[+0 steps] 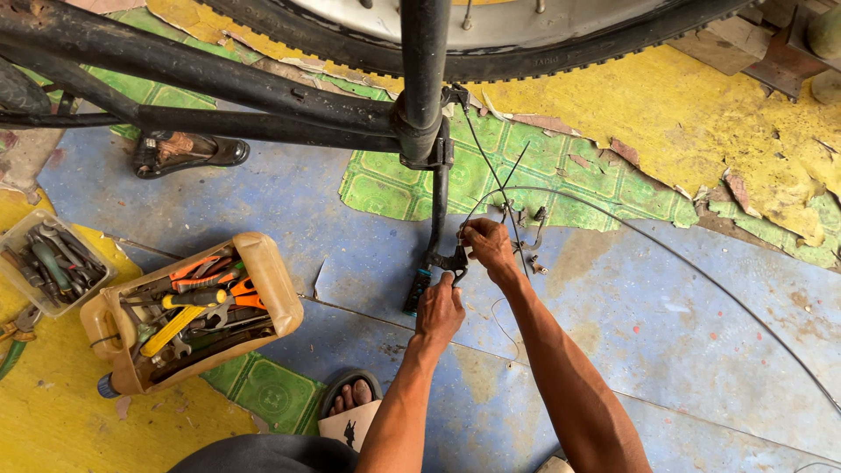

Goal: The person kneels on the floor of a bicycle repair shop working on the brake cable of a bike lying on the ground. They thread and adjust the cable at the handlebar area, use pliers and a wrench on the cable anchor, and use cable cutters to trim the cable end.

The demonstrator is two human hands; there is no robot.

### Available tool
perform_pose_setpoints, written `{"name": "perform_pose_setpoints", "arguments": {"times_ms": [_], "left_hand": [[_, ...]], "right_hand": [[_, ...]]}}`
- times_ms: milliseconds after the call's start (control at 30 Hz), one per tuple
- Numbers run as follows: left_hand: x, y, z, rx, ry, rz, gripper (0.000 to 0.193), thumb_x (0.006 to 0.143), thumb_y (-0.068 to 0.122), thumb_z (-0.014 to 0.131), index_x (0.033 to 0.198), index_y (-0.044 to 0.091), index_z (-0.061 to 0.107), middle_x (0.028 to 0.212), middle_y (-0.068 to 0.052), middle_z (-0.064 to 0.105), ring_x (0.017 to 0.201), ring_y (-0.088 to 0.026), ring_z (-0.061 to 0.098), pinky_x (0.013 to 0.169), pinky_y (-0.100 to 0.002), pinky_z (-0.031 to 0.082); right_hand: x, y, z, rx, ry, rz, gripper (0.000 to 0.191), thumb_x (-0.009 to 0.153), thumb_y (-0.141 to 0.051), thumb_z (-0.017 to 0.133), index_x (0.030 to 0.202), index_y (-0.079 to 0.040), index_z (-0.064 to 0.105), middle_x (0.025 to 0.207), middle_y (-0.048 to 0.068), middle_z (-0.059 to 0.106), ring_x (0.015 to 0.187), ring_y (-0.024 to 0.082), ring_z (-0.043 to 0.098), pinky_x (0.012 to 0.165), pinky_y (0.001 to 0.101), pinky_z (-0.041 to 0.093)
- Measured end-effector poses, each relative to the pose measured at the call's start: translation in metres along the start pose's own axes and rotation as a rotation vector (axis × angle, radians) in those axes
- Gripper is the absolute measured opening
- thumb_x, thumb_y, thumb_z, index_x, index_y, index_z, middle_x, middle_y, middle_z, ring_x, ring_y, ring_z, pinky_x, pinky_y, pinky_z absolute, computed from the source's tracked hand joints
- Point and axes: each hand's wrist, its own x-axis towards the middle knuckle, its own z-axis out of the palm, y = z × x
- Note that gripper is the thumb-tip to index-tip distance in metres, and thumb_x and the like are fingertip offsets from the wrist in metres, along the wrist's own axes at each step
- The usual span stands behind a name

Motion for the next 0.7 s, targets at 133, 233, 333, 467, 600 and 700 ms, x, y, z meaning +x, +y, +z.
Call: {"name": "perform_pose_setpoints", "arguments": {"times_ms": [133, 233, 333, 467, 600, 700], "left_hand": [[0.005, 0.004, 0.003, -0.012, -0.018, -0.117, 0.018, 0.096, 0.012, 0.063, 0.105, -0.003, 0.062, 0.082, -0.029, 0.069, 0.081, -0.047, 0.070, 0.071, -0.053, 0.055], [0.009, 0.006, 0.008, -0.005, -0.012, -0.138, 0.019, 0.097, 0.016, 0.062, 0.102, -0.002, 0.063, 0.079, -0.029, 0.069, 0.080, -0.048, 0.069, 0.071, -0.055, 0.054], [0.010, 0.007, 0.014, -0.007, 0.001, -0.132, 0.020, 0.098, 0.018, 0.060, 0.101, -0.002, 0.062, 0.079, -0.029, 0.069, 0.078, -0.047, 0.069, 0.070, -0.055, 0.054], [0.010, 0.012, 0.022, -0.005, 0.023, -0.154, 0.020, 0.099, 0.018, 0.057, 0.101, 0.000, 0.062, 0.079, -0.028, 0.070, 0.077, -0.045, 0.070, 0.069, -0.053, 0.055], [0.009, 0.014, 0.026, 0.013, 0.007, -0.199, 0.020, 0.099, 0.019, 0.056, 0.103, 0.000, 0.062, 0.078, -0.028, 0.070, 0.077, -0.046, 0.070, 0.069, -0.053, 0.055], [0.009, 0.012, 0.028, 0.040, 0.044, -0.150, 0.021, 0.098, 0.022, 0.059, 0.100, 0.001, 0.064, 0.081, -0.027, 0.071, 0.078, -0.046, 0.070, 0.069, -0.053, 0.055]], "right_hand": [[-0.002, -0.006, -0.006, -0.070, 0.025, 0.075, 0.025, 0.099, -0.018, 0.061, 0.111, 0.001, 0.069, 0.094, 0.012, 0.076, 0.080, 0.019, 0.076, 0.064, 0.0350, 0.063], [0.002, -0.009, -0.027, -0.281, 0.165, -0.088, 0.026, 0.099, -0.014, 0.056, 0.115, 0.002, 0.069, 0.101, 0.015, 0.076, 0.079, 0.026, 0.079, 0.064, 0.0406, 0.066], [0.002, -0.003, -0.048, -0.536, 0.314, -0.373, 0.023, 0.090, -0.012, 0.067, 0.105, 0.002, 0.076, 0.099, 0.021, 0.078, 0.088, 0.031, 0.077, 0.083, 0.0410, 0.062], [-0.005, 0.007, -0.049, -0.497, 0.233, -0.320, 0.025, 0.089, -0.015, 0.065, 0.108, 0.000, 0.074, 0.106, 0.021, 0.076, 0.088, 0.032, 0.077, 0.081, 0.0403, 0.062], [-0.018, 0.005, -0.042, -0.499, 0.216, -0.352, 0.025, 0.089, -0.015, 0.069, 0.108, 0.001, 0.074, 0.105, 0.022, 0.076, 0.088, 0.033, 0.076, 0.080, 0.0416, 0.061], [-0.025, -0.003, -0.047, -0.334, 0.236, -0.257, 0.027, 0.090, -0.017, 0.067, 0.111, 0.000, 0.072, 0.101, 0.021, 0.077, 0.083, 0.031, 0.078, 0.078, 0.0412, 0.061]]}}
